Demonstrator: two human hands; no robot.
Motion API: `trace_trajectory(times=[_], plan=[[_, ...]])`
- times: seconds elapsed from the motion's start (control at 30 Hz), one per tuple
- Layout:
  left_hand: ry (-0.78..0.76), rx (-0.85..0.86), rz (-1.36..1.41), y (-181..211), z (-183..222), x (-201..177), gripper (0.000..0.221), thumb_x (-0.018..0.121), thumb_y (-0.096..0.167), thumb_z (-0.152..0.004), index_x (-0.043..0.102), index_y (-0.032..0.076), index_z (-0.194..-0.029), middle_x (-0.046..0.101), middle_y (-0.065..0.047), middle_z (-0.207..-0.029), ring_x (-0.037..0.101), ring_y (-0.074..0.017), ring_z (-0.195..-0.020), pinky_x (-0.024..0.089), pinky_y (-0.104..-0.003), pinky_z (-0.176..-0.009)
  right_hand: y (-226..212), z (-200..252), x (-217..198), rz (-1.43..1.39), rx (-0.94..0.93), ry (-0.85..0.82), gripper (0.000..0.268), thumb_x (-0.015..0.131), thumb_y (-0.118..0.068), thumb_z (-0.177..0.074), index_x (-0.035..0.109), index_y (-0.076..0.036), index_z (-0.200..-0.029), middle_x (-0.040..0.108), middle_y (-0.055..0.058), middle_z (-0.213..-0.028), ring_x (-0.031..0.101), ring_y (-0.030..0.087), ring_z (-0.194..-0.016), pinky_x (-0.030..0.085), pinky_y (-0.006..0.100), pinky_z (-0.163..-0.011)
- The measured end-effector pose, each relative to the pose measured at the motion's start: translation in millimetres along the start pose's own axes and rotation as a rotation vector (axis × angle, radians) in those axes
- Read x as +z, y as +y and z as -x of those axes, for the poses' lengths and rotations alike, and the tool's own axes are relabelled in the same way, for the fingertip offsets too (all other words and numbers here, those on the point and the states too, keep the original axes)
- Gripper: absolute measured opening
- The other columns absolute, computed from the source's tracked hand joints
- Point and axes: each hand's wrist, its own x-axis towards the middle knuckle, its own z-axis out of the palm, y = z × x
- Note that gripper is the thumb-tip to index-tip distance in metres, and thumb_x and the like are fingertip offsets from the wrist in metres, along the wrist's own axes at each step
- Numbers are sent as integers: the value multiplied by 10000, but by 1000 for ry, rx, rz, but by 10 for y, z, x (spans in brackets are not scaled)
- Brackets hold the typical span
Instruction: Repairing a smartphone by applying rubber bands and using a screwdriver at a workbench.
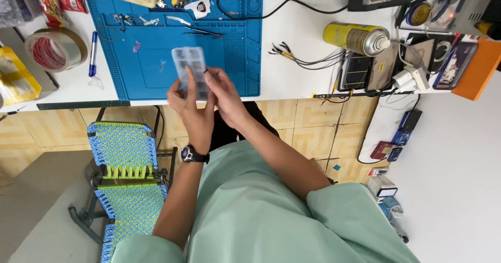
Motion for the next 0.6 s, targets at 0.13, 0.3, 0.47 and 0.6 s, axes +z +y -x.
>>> trace_trajectory(times=[0.13,0.3,0.47,0.6], plan=[[-302,94,128,-27,-55,249,751,841,109,-683,497,109,-1350,384,-220,-1278,435,-430,-1078,401,-489,-930,-205,-9,-343,326,-119,162,540,764,-233,-809,478,-60,-1233,570,90,-989,585,179,-920,551,310,-713],[-323,-119,458,-133,-293,353,590,728,108,-810,385,101,-1290,489,-163,-1111,558,-317,-960,500,-410,-848,-1067,-248,-566,434,-178,346,539,675,-213,-851,412,-29,-1284,595,125,-1061,614,189,-862,606,343,-612],[-56,-176,302,-676,-423,792,152,690,92,-859,540,92,-881,560,-62,-880,568,-176,-781,511,-286,-673,-1801,-796,-561,470,-226,447,500,655,-215,-833,416,-76,-1250,670,137,-1095,684,213,-887,580,255,-552],[-75,-175,234,-810,-516,988,240,721,59,-829,556,97,-999,563,-69,-867,598,-191,-758,521,-308,-655,-1835,-1230,-849,561,-449,379,345,698,-194,-891,524,-189,-1189,607,30,-1022,564,144,-922,540,308,-649]])
